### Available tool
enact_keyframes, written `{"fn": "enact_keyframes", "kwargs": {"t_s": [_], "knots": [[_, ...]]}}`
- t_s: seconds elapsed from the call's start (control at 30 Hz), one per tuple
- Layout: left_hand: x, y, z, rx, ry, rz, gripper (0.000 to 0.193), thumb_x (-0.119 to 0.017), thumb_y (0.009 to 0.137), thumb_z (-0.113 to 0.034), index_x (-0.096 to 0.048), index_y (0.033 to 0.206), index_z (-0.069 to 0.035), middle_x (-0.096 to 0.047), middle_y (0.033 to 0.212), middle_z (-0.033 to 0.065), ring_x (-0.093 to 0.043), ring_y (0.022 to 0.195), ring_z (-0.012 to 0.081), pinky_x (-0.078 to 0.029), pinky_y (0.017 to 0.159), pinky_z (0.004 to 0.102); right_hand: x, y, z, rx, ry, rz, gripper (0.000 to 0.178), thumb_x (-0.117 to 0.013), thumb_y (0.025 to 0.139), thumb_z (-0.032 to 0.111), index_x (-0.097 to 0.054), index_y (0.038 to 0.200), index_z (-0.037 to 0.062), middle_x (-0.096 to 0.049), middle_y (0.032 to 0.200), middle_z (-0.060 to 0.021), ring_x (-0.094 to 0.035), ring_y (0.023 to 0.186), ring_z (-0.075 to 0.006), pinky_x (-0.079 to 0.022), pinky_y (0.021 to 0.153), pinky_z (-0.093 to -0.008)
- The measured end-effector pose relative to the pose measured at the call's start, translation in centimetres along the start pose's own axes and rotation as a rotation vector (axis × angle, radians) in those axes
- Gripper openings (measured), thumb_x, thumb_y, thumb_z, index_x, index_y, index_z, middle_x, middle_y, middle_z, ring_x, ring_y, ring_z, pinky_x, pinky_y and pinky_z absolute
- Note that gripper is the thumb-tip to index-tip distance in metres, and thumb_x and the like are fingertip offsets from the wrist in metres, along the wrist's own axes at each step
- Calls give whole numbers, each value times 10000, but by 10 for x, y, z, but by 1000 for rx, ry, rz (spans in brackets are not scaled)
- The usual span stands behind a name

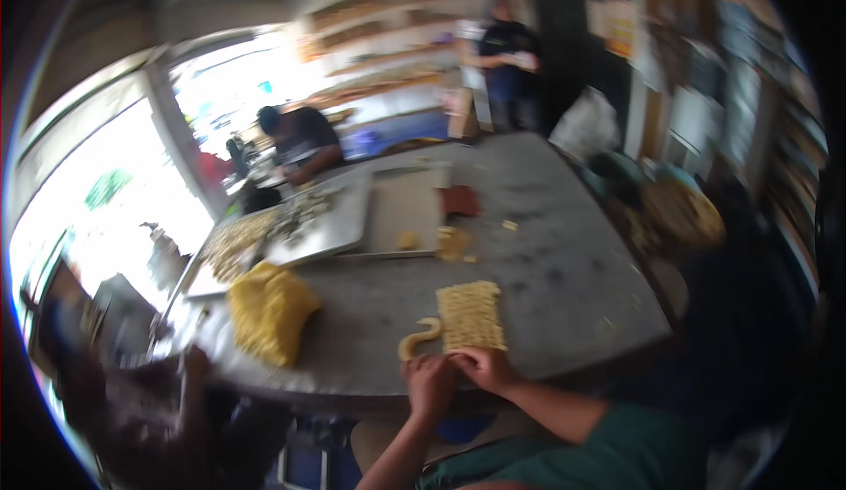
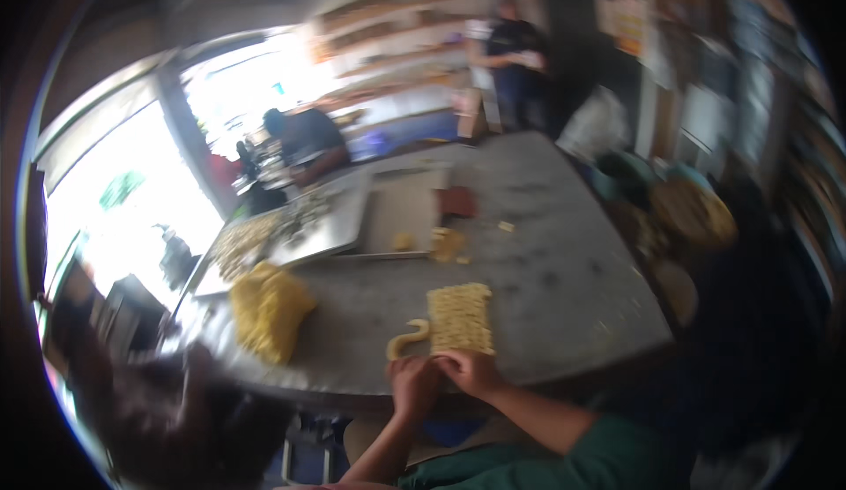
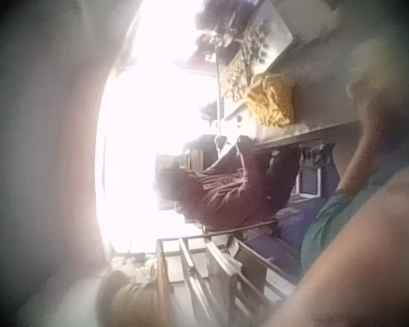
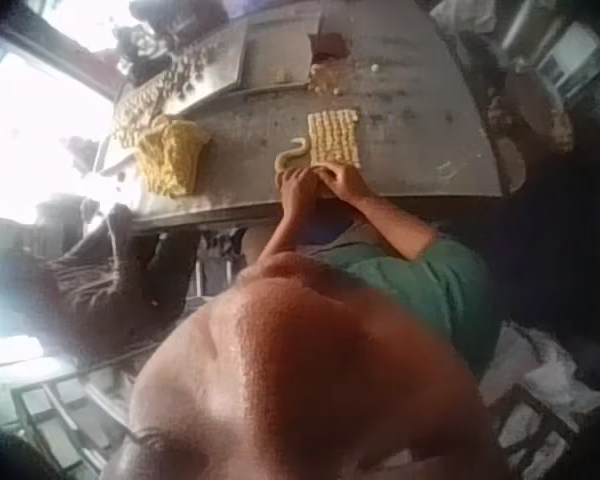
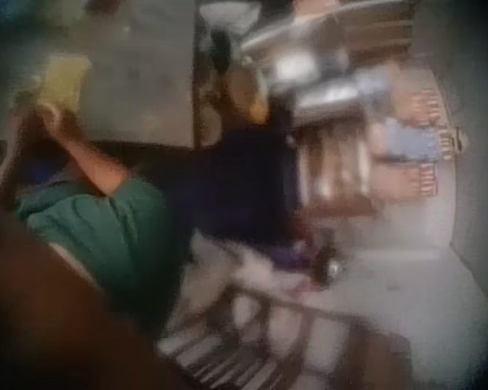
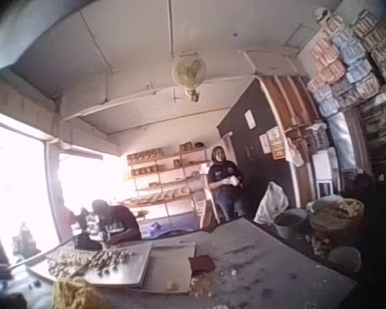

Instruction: The person prepares pieces of dough on a metal table by hand, rolling and shaping them into small round balls and arranging them into a rectangular grid.

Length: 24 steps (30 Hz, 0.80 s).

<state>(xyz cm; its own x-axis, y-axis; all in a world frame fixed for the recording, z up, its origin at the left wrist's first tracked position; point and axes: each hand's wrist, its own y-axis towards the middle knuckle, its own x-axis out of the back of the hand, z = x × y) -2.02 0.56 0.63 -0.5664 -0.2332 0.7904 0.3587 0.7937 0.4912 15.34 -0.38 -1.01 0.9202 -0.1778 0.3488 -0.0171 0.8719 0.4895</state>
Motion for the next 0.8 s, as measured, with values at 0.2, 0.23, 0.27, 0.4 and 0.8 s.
{"fn": "enact_keyframes", "kwargs": {"t_s": [0.2,0.23,0.27,0.4,0.8], "knots": [[-37,9,-19,-23,-115,35,186,-714,870,-192,-752,1040,-128,-752,1003,59,-645,1118,261,-386,1066,463,39,-15,0,-145,10,16,228,-687,1006,184,-720,1175,35,-761,1009,-156,-756,944,-279,-577,826,-380],[-37,6,-24,-40,-126,58,186,-714,870,-192,-752,1040,-128,-752,1003,59,-645,1118,261,-386,1066,463,44,-20,-1,-160,14,-10,218,-700,1000,174,-725,1156,23,-767,1035,-158,-761,960,-252,-579,827,-366],[-29,7,-25,-88,-103,-24,146,-727,854,-184,-751,984,-123,-751,972,54,-656,1071,251,-397,1038,454,43,-17,2,-177,34,0,185,-695,1002,164,-725,1126,30,-761,1022,-159,-758,964,-270,-579,830,-372],[-19,1,-12,-126,-80,-123,120,-768,807,-181,-745,903,-113,-739,897,47,-664,1006,243,-403,1009,456,18,-25,0,-20,-51,-44,199,-689,1004,169,-715,1144,30,-750,1035,-153,-745,964,-299,-575,831,-394],[-17,6,-30,-112,-90,-56,117,-772,892,-227,-748,977,-149,-750,977,18,-660,1070,241,-398,1072,492,85,60,-76,-182,-528,-330,229,-683,984,189,-719,1186,87,-711,1059,-153,-698,911,-289,-561,792,-393]]}}
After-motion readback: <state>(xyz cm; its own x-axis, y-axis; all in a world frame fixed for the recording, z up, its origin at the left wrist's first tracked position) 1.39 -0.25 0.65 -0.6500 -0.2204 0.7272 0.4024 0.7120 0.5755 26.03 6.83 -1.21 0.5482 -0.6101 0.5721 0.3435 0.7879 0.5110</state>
